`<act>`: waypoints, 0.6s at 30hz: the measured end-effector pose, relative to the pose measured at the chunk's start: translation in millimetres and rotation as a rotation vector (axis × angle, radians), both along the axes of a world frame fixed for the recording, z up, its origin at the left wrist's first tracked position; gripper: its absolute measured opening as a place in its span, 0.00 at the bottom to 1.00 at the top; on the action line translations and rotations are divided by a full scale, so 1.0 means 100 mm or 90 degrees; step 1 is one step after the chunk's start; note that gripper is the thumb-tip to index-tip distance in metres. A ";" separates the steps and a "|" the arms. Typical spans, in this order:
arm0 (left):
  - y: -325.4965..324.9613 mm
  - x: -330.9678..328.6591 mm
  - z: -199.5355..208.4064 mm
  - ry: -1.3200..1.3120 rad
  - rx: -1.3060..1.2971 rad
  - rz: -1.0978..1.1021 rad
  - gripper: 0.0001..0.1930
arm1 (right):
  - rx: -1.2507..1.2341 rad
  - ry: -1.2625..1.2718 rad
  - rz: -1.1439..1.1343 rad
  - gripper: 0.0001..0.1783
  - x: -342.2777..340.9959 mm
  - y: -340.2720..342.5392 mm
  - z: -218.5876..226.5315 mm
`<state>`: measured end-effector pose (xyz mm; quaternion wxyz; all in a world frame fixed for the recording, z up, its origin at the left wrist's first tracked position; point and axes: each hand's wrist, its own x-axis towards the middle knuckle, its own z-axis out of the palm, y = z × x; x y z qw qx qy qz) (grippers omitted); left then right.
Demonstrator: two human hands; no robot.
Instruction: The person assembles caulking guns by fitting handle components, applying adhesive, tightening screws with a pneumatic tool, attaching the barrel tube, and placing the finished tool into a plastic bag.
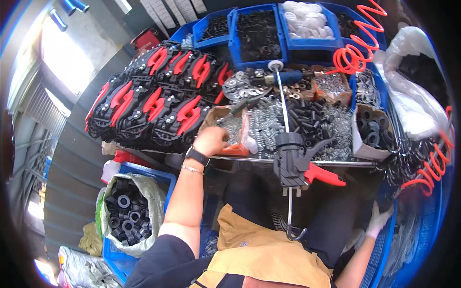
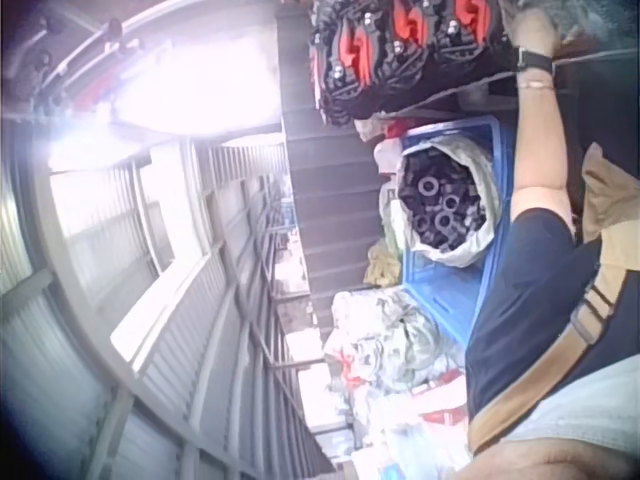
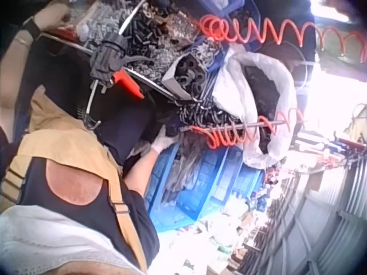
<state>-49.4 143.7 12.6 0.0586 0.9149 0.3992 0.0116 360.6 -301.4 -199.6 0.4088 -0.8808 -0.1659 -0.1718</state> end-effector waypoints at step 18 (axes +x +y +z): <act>0.34 0.17 -0.28 -1.333 -1.128 0.078 0.04 | 0.697 0.078 0.699 0.39 -1.25 0.41 2.28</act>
